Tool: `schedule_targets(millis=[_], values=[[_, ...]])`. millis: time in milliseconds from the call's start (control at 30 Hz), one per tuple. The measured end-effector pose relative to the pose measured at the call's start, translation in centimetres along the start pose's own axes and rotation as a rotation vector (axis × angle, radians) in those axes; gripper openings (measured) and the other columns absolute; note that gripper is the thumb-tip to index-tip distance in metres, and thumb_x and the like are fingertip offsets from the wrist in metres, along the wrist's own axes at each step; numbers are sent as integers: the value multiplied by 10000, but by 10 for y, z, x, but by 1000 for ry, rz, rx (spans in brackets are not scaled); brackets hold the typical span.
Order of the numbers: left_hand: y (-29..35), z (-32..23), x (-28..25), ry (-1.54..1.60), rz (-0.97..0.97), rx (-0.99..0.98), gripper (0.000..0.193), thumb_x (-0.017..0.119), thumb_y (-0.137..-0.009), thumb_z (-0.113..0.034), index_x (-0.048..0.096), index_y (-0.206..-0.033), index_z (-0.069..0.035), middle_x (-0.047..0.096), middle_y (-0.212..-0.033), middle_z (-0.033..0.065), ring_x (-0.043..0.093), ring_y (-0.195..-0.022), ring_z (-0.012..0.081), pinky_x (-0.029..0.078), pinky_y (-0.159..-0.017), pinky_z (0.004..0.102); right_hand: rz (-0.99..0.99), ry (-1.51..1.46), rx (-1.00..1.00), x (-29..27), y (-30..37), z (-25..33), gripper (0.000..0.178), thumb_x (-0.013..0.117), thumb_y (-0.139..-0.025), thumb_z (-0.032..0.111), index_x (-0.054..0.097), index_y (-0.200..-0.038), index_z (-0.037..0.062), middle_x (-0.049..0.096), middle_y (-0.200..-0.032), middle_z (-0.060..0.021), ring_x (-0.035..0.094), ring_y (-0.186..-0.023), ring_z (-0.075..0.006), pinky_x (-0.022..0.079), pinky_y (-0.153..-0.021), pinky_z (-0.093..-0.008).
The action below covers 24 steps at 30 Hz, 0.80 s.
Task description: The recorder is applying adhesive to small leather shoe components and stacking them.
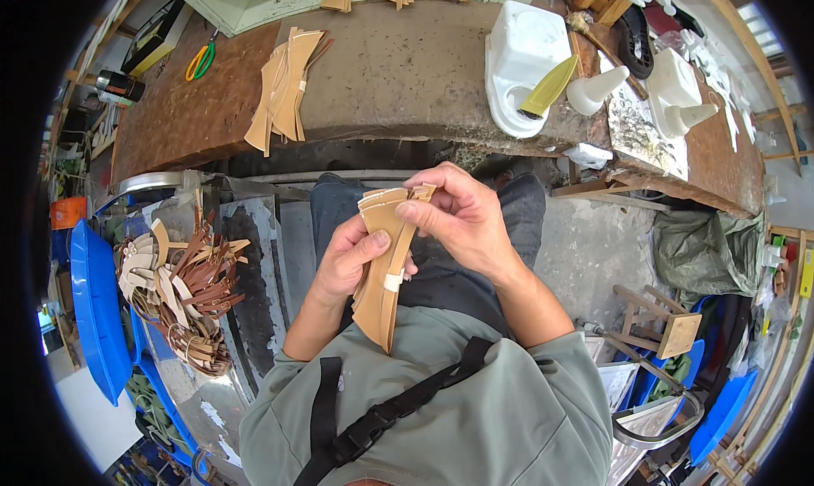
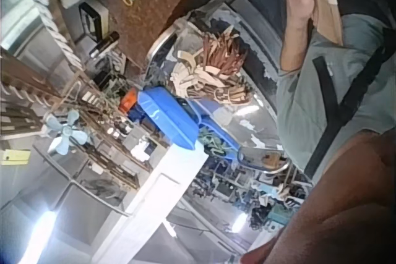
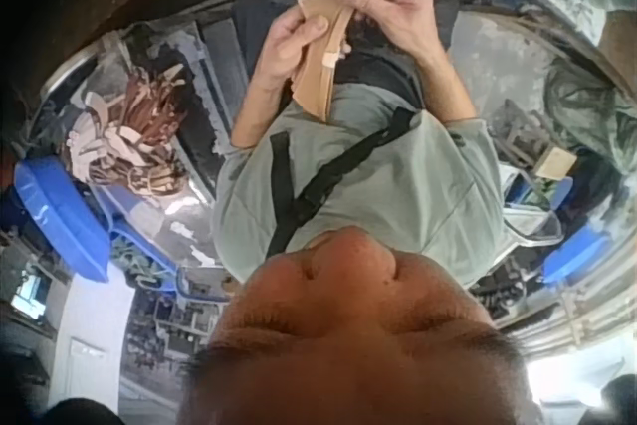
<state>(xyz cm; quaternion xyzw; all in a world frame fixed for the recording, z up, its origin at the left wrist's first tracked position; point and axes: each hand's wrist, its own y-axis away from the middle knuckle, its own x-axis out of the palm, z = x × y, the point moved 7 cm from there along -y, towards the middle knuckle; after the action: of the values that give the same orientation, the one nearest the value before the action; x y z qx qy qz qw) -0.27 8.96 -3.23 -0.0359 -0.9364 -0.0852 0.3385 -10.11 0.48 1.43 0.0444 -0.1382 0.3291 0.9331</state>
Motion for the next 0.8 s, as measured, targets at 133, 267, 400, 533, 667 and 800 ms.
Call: schedule_targets(millis=[133, 267, 400, 533, 667, 800], values=[[-12, 15, -3, 152, 7, -9, 398, 467, -926, -249, 428, -1212, 26, 573, -1034, 185, 641, -831, 289, 546, -721, 376, -131, 9, -73, -21, 0, 1, 155, 654, -811, 29, 588, -947, -8, 560, -807, -11, 539, -591, -43, 445, -511, -169], [-30, 11, 25, 593, 142, -87, 461, 450, -931, -343, 447, -1210, 24, 584, -1030, 160, 623, -917, 290, 519, -791, 384, -157, 32, 124, -33, -2, -3, 112, 648, -822, 47, 589, -904, -3, 581, -762, -6, 538, -583, -38, 430, -504, -164], [-52, 16, 29, 386, 325, -361, 425, 483, -918, -353, 482, -1133, 14, 600, -964, 143, 617, -928, 274, 497, -836, 349, -128, 90, 97, -34, -6, 10, 101, 648, -828, 74, 591, -869, 1, 589, -731, -1, 516, -572, -33, 425, -503, -174], [-63, -9, 47, -66, 290, -260, 262, 574, -887, -162, 528, -1076, 13, 615, -903, 83, 596, -826, 135, 489, -744, 276, -105, 484, -68, -36, -6, 35, 155, 674, -801, 94, 601, -905, 5, 575, -723, -10, 498, -573, -33, 430, -507, -198], [-70, -24, 47, -552, 274, -141, 243, 604, -874, -217, 625, -928, 19, 620, -763, 8, 524, -735, 50, 437, -640, 232, -218, 237, 64, -44, -1, 32, 173, 699, -779, 116, 607, -877, 7, 540, -706, -8, 488, -576, -38, 424, -504, -213], [-74, -22, 50, -624, 407, -229, 254, 601, -876, -218, 621, -985, 11, 623, -771, 4, 517, -708, 53, 435, -621, 233, -108, 310, 142, -51, 3, 27, 206, 712, -773, 147, 600, -864, 0, 540, -706, -19, 495, -574, -49, 429, -504, -225]])
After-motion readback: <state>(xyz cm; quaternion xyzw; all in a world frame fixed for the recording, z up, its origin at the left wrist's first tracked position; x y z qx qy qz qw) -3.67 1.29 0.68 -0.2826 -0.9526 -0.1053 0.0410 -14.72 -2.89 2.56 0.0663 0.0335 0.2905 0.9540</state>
